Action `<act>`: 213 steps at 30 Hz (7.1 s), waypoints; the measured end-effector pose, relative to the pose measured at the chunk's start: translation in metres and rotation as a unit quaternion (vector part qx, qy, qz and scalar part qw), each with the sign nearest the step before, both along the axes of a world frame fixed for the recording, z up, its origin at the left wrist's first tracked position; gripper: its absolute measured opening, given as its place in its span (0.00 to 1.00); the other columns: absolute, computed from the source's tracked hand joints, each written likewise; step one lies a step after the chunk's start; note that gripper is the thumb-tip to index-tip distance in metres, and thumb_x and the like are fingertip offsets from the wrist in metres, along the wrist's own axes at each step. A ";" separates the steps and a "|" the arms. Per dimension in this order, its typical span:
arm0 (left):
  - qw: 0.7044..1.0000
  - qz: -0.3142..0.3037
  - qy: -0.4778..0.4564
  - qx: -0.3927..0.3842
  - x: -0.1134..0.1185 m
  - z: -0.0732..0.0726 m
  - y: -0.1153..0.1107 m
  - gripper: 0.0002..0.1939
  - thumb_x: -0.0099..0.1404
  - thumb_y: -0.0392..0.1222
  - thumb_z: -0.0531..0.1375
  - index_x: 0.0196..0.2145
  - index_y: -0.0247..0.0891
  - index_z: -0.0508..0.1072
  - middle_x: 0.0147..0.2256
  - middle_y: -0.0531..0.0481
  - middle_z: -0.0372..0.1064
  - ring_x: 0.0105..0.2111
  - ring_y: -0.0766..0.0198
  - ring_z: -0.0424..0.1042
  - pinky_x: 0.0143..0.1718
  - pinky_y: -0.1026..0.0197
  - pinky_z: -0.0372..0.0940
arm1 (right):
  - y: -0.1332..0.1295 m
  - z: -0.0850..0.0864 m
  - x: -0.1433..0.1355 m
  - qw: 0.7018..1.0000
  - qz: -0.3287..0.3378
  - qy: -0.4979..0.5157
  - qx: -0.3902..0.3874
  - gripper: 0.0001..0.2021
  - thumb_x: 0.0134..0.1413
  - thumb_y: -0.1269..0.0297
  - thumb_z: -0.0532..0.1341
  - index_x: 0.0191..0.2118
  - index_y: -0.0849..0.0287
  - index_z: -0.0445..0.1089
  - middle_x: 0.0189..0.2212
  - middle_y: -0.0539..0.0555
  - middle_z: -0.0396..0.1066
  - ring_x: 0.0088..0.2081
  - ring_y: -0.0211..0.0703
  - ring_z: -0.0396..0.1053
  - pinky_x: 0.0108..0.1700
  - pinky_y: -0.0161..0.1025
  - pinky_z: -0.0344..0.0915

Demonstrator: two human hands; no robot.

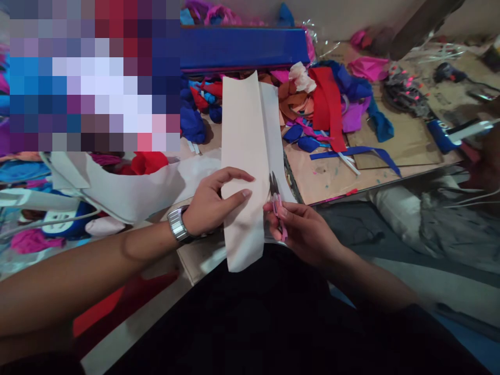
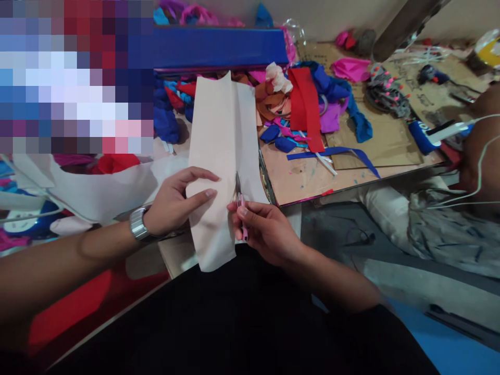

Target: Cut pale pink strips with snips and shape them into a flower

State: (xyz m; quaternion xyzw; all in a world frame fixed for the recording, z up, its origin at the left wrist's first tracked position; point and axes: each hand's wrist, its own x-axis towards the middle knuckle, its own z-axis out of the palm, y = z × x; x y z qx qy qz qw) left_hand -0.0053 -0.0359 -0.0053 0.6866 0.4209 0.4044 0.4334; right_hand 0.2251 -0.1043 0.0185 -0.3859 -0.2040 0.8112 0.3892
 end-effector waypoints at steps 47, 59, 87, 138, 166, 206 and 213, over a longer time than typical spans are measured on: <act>1.000 0.021 0.010 0.005 0.001 -0.001 0.000 0.23 0.64 0.51 0.72 0.54 0.42 0.79 0.54 0.44 0.79 0.56 0.54 0.77 0.62 0.51 0.72 | -0.008 -0.001 0.008 0.996 0.081 0.024 -0.014 0.17 0.60 0.57 0.74 0.49 0.62 0.81 0.39 0.56 0.81 0.33 0.38 0.82 0.20 0.23 0.66; 0.998 0.023 0.040 0.047 0.003 0.009 -0.008 0.23 0.64 0.46 0.72 0.55 0.41 0.79 0.55 0.44 0.80 0.56 0.53 0.79 0.62 0.51 0.74 | -0.016 -0.004 0.003 0.999 0.050 0.000 0.003 0.15 0.59 0.58 0.74 0.49 0.58 0.81 0.40 0.54 0.79 0.33 0.38 0.81 0.21 0.24 0.70; 0.982 0.024 0.126 0.141 0.003 0.009 -0.018 0.35 0.64 0.50 0.71 0.65 0.42 0.71 0.62 0.47 0.75 0.60 0.49 0.76 0.64 0.46 0.73 | -0.020 0.000 0.000 1.000 0.028 0.005 -0.010 0.16 0.60 0.56 0.74 0.49 0.58 0.81 0.38 0.55 0.81 0.34 0.42 0.83 0.21 0.27 0.71; 0.971 -0.032 0.099 0.215 -0.001 0.006 -0.017 0.39 0.66 0.48 0.69 0.71 0.44 0.64 0.64 0.40 0.70 0.61 0.47 0.74 0.63 0.46 0.72 | -0.021 -0.009 -0.003 0.999 -0.039 -0.018 0.009 0.14 0.54 0.58 0.77 0.45 0.56 0.83 0.38 0.53 0.82 0.30 0.37 0.81 0.18 0.22 0.63; 0.986 -0.034 0.046 0.159 0.000 0.008 -0.015 0.30 0.68 0.51 0.65 0.65 0.43 0.67 0.60 0.40 0.72 0.59 0.47 0.73 0.64 0.42 0.70 | -0.019 -0.008 -0.006 0.999 -0.045 -0.020 0.019 0.13 0.54 0.58 0.77 0.40 0.58 0.79 0.34 0.52 0.80 0.28 0.38 0.80 0.16 0.24 0.61; 0.998 -0.016 0.020 0.049 -0.003 -0.004 0.002 0.40 0.62 0.54 0.73 0.68 0.41 0.69 0.66 0.38 0.68 0.66 0.45 0.70 0.70 0.41 0.64 | -0.021 -0.005 -0.006 1.000 -0.025 0.009 -0.014 0.16 0.55 0.57 0.77 0.46 0.59 0.80 0.35 0.52 0.80 0.28 0.37 0.80 0.15 0.24 0.60; 0.998 -0.024 0.010 0.050 -0.002 -0.005 0.001 0.40 0.63 0.53 0.73 0.68 0.41 0.68 0.67 0.38 0.67 0.68 0.46 0.68 0.72 0.42 0.63 | -0.021 -0.005 -0.003 0.999 -0.026 0.013 -0.021 0.16 0.57 0.56 0.76 0.46 0.60 0.80 0.35 0.52 0.79 0.28 0.36 0.79 0.15 0.24 0.60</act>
